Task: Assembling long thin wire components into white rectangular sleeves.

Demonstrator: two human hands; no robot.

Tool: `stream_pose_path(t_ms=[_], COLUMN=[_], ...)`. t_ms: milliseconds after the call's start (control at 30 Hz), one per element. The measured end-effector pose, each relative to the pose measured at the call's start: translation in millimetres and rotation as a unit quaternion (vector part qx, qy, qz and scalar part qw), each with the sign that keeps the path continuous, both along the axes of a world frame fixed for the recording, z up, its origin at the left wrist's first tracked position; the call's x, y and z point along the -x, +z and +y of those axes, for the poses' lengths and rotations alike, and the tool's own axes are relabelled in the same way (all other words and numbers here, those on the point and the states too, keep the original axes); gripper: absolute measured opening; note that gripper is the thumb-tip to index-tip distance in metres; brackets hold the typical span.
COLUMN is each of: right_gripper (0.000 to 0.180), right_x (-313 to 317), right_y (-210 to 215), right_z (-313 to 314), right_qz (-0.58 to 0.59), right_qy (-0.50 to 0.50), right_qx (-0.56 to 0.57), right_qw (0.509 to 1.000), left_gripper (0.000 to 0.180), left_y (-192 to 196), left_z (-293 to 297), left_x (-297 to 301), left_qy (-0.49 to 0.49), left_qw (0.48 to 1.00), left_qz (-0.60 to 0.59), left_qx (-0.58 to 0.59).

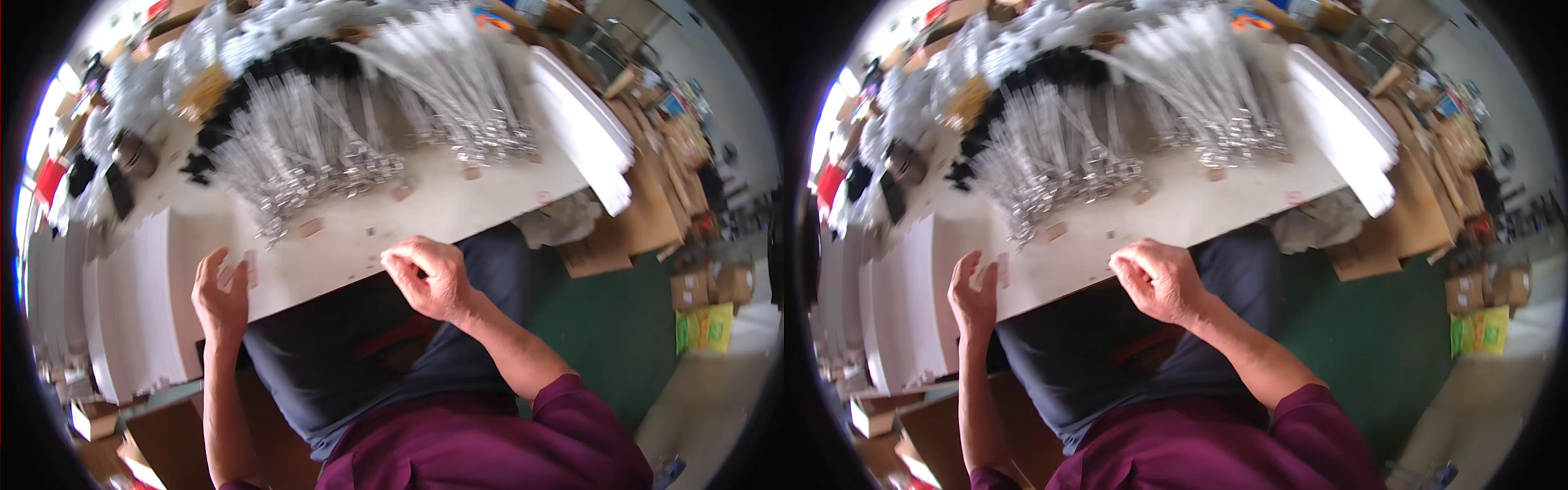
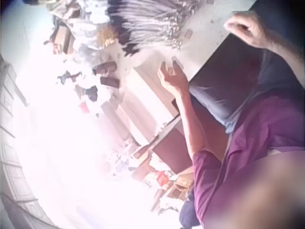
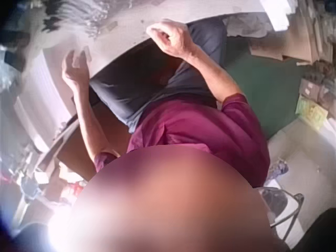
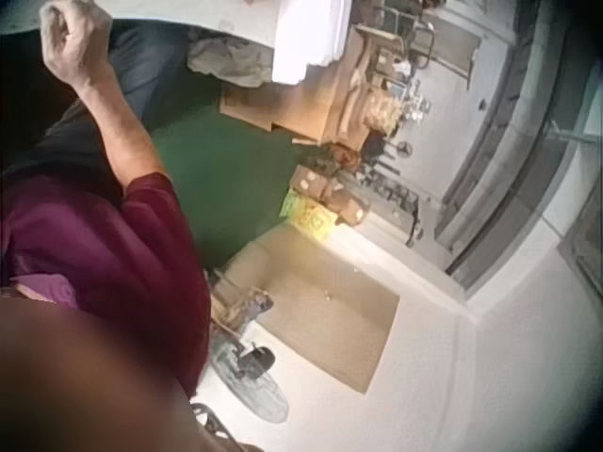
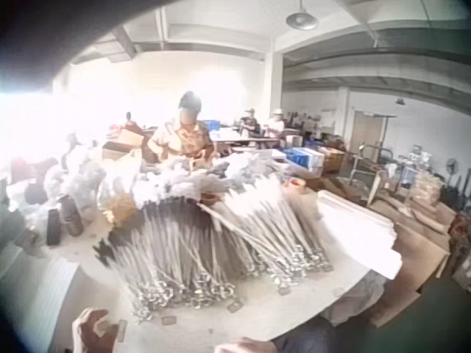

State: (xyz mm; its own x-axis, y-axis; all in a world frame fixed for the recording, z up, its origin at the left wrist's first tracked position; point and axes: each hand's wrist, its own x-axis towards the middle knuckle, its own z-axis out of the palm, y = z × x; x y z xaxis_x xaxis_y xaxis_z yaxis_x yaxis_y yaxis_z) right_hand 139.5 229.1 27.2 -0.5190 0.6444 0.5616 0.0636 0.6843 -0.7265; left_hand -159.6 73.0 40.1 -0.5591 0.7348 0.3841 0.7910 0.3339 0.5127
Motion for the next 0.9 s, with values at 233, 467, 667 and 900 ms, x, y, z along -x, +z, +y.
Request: stream_pose_path(t_ms=[233, 467, 667, 900], right_gripper=[0.013, 0.05, 0.061, 0.062], right_x=[-143, -308, -331, -328], right_y=[-3, -1, 16, 10], right_z=[101, 192, 207, 213], right_qz=[-0.118, -0.433, -0.483, -0.486], right_qy=[-0.294, -0.51, -0.48, -0.484], right_qx=[-0.058, -0.129, -0.096, -0.112], right_qw=[0.947, 0.731, 0.726, 0.719], left_gripper=[0.04, 0.039, 0.037, 0.033], left_y=[-34, -60, -65, -65], left_z=[26, 30, 30, 30], left_x=[-16, -2, -1, -1], left_qy=[0.036, 0.018, 0.015, 0.029], left_qw=[0.997, 0.99, 0.987, 0.996], left_qz=[-0.066, -0.132, -0.147, -0.078], left_qx=[0.008, -0.04, -0.067, -0.038])
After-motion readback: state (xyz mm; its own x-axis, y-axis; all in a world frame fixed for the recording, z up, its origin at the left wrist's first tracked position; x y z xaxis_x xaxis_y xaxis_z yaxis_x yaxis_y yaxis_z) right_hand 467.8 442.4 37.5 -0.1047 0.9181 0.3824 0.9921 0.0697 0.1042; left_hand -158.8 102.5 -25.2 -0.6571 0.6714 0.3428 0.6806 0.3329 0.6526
